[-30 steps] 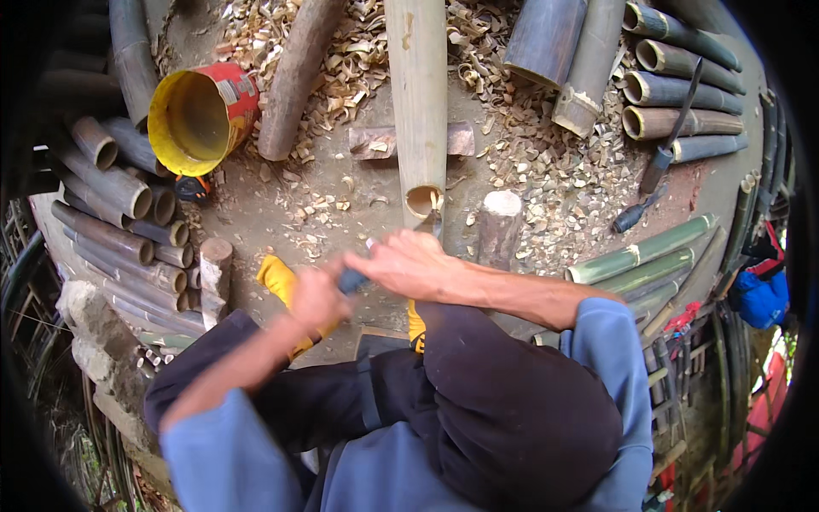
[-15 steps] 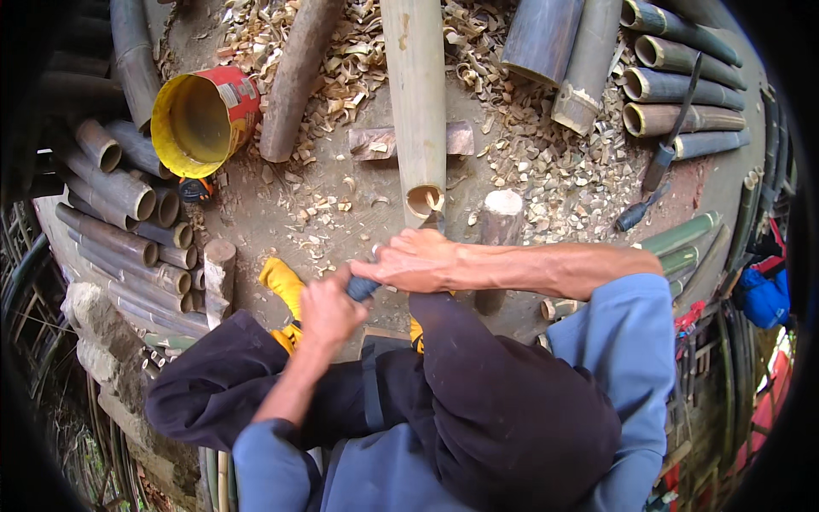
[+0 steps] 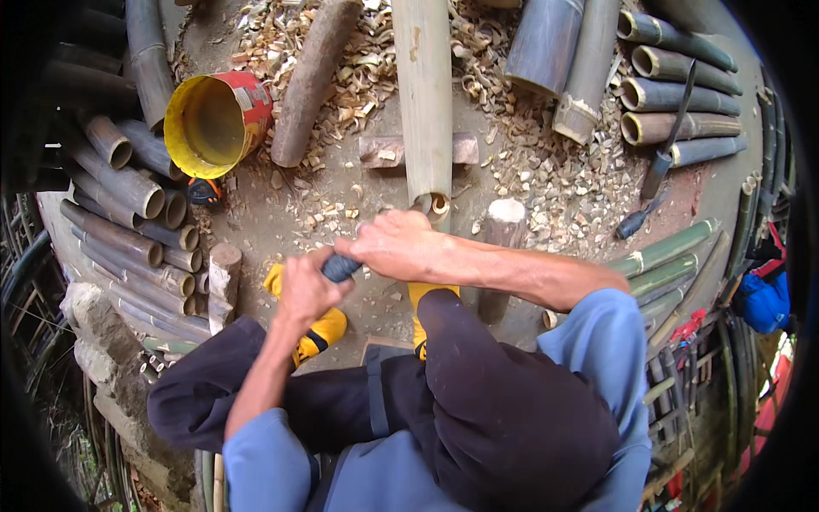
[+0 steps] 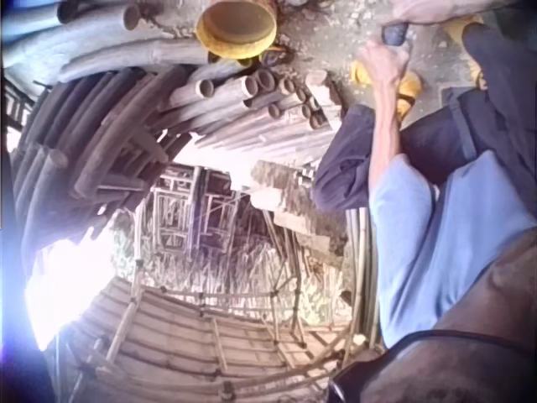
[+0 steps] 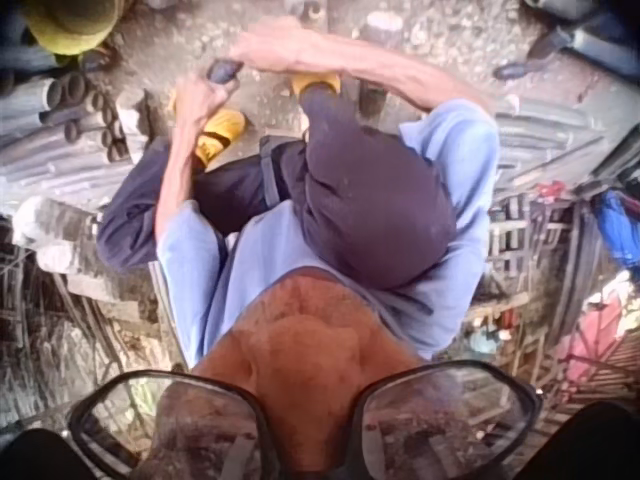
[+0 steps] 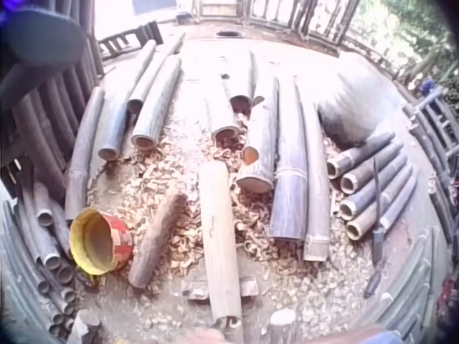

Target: The person measures, cuts, and drills bamboo poles using a tape measure, a knife, a wooden mallet, and a hand drill. The person also handles and arranges several bamboo poles on the ground.

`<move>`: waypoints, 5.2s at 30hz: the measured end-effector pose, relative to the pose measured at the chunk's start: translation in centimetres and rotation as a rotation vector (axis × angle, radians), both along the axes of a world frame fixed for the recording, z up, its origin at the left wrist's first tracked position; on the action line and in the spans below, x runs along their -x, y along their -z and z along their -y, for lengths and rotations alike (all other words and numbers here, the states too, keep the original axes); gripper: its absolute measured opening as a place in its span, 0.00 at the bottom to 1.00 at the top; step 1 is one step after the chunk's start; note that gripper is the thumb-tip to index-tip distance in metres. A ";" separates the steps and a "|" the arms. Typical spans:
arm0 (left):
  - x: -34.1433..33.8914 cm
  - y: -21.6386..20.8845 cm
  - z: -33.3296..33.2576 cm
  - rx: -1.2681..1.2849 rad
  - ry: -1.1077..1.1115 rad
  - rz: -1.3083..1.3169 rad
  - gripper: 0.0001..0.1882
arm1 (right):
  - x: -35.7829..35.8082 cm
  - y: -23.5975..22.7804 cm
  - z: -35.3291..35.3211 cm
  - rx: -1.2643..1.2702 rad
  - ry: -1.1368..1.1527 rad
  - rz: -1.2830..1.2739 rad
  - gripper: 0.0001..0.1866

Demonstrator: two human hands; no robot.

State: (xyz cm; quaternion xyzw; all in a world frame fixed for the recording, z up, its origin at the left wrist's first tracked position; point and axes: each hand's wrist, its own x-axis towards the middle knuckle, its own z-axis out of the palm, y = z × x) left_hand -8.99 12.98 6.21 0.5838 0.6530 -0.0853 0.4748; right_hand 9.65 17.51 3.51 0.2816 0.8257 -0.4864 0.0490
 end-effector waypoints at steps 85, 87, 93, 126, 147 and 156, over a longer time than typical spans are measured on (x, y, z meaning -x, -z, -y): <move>-16.1 4.7 0.7 0.635 -0.417 0.435 0.26 | -10.3 -1.3 14.9 0.042 1.148 0.177 0.28; -16.4 4.3 0.0 0.532 -0.318 0.355 0.23 | -11.5 -2.5 12.3 0.032 1.131 0.170 0.28; -16.6 3.0 -0.8 0.745 -1.030 0.908 0.16 | -14.3 -6.3 4.1 0.016 0.530 0.476 0.30; -11.3 4.6 -2.5 0.629 0.225 0.498 0.09 | -5.8 -1.6 12.1 0.539 0.983 0.142 0.31; -16.1 4.4 1.4 0.745 -1.715 1.704 0.25 | -7.5 -1.8 -9.1 -0.387 -0.520 0.680 0.09; -15.0 0.8 5.3 0.583 -0.632 1.070 0.37 | -11.3 -8.1 3.2 0.299 0.789 0.208 0.29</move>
